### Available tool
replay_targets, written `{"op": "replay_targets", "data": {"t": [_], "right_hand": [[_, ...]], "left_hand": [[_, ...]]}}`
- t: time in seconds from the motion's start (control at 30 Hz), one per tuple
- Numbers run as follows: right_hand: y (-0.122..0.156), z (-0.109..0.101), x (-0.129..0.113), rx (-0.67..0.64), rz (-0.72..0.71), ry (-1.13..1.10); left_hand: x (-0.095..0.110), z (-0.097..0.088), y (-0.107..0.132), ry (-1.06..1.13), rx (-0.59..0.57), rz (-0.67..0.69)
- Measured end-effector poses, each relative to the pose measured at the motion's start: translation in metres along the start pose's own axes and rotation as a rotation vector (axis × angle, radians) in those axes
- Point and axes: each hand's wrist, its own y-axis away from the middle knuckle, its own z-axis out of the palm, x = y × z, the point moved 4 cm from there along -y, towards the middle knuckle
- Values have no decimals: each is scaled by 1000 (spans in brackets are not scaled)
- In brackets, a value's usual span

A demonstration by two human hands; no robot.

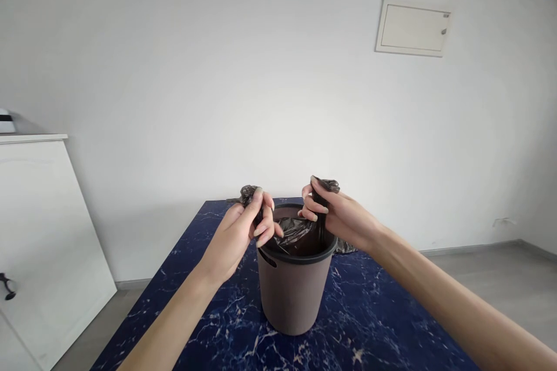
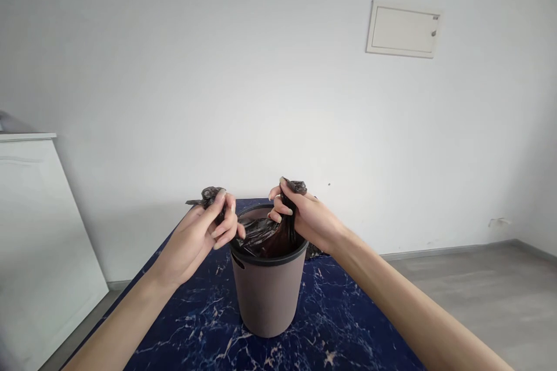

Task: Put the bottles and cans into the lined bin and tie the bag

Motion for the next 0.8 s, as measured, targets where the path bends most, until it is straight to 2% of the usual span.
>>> {"op": "replay_targets", "data": {"t": [0.1,0.2,0.3,0.4,0.53,0.6,0.8], "right_hand": [[2,-2,2,24,3,23],[6,-3,1,89,14,152],[12,-2,-4,147,24,320],[15,2,-11,122,-25,367],[17,4,-9,52,-29,298],[18,3,-9,42,-58,340],[23,-6,-19,77,-98,737]], "left_hand": [[-11,-2,1,-135,-59,-88],[-21,-4,4,-332,-93,-145],[-23,-4,7,-526,-82,-145],[-18,-1,9,-660,-82,-100],[-14,0,8,-720,-108,-46],[-13,-1,8,-718,-116,-23],[-16,-6,10,-702,-132,-60]]}}
